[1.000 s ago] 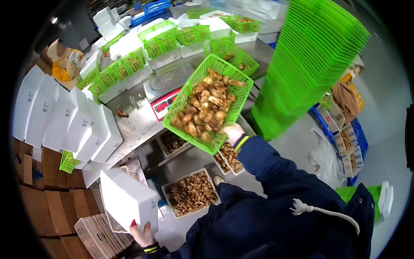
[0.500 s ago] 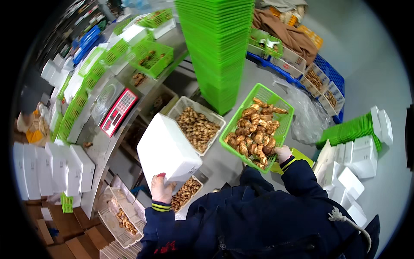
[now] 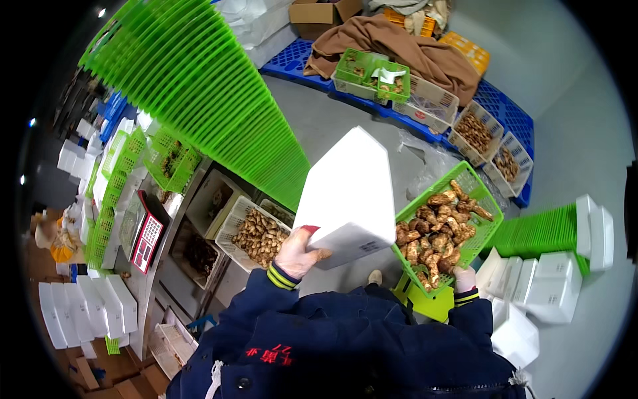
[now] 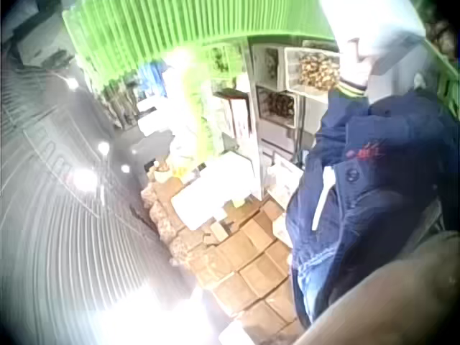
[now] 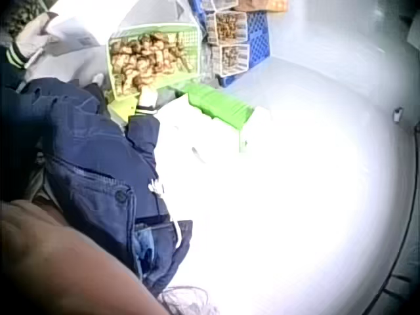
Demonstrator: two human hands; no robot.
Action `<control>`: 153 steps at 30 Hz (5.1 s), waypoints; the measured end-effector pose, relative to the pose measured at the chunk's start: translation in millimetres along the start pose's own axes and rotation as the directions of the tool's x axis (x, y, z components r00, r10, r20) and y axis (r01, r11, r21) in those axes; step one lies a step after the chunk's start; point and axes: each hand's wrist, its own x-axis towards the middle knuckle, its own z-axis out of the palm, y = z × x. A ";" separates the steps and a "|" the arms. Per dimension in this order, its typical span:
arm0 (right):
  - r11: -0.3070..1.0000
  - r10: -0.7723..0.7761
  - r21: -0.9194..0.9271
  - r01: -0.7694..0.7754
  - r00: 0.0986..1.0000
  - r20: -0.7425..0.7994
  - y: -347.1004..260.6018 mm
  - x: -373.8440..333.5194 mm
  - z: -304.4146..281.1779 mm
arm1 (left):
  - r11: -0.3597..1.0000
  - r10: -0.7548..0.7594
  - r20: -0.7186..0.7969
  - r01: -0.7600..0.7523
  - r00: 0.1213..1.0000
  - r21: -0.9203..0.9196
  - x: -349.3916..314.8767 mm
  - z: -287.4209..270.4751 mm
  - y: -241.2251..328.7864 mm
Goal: The person sorts agricultural produce into different baskets by hand, weighing some items on a digital scale and moving plastic containers around a workspace.
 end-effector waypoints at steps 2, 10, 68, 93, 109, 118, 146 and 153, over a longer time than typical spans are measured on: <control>0.997 0.041 -0.060 -0.041 0.999 -0.014 -33.7 34.2 1.1 | 0.995 0.068 -0.054 -0.064 0.996 0.077 47.6 13.9 2.8; 1.000 0.007 -0.028 -0.003 0.991 0.133 -60.5 238.6 17.9 | 0.997 0.048 -0.178 -0.035 0.983 0.075 203.6 1.8 25.9; 0.738 0.566 -0.383 0.555 -0.201 0.800 -320.6 315.0 275.9 | 0.622 -0.529 -0.776 -0.779 -0.343 -0.080 154.4 241.9 77.9; 0.647 0.760 -0.664 0.374 -0.249 0.600 -182.5 136.2 345.3 | 0.749 -0.459 -0.702 -0.662 -0.545 0.024 139.8 220.9 70.6; 0.281 0.147 -0.185 0.942 0.148 0.978 -213.6 251.2 678.1 | 0.650 -0.689 -0.527 -0.747 -0.498 -0.144 137.2 212.7 89.3; 0.702 0.186 -0.114 0.703 -0.026 0.982 -226.7 321.6 758.0 | 0.730 -0.585 -0.638 -0.668 -0.500 -0.146 157.4 173.9 79.1; 0.987 0.159 0.023 0.158 -0.984 -0.079 -37.5 -79.2 -6.6 | 0.124 -0.461 -0.462 -0.571 -0.758 0.812 -30.9 609.0 123.9; 0.750 0.489 0.643 0.158 -0.787 -0.377 168.3 -193.1 -70.0 | 0.496 -0.530 -0.309 -0.585 -0.789 0.642 -123.6 633.9 75.8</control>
